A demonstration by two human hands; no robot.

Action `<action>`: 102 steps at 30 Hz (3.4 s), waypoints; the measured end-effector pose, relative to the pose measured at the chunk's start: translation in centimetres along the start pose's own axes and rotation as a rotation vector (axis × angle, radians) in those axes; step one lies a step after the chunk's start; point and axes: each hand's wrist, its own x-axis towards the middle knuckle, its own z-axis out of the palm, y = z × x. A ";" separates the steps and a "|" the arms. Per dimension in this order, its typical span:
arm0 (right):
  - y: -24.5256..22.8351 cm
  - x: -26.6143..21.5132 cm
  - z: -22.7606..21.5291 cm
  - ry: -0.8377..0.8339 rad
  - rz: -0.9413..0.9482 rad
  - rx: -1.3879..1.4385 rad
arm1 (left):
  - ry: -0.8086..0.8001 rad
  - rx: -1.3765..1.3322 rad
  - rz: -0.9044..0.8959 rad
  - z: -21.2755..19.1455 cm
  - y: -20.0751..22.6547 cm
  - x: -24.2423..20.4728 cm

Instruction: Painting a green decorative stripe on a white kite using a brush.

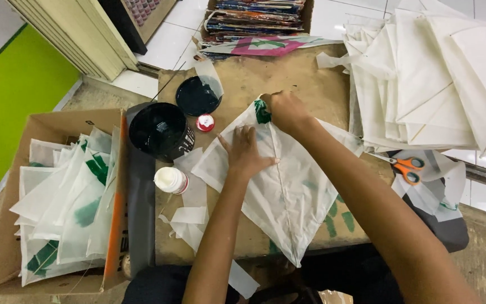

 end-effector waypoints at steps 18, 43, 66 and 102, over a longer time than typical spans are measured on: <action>-2.7 -3.3 -1.6 -0.143 0.037 0.055 | 0.047 0.042 -0.006 0.8 -0.2 0.0; -6.2 -7.5 -5.8 -0.235 -0.003 0.110 | 0.037 0.091 -0.022 4.0 -4.4 4.6; -10.3 -15.1 -7.9 -0.253 0.000 0.173 | -0.061 0.004 -0.084 1.6 -2.3 2.6; -11.3 -18.9 -7.2 -0.261 -0.031 0.126 | 0.131 0.253 0.145 7.6 -1.6 -5.6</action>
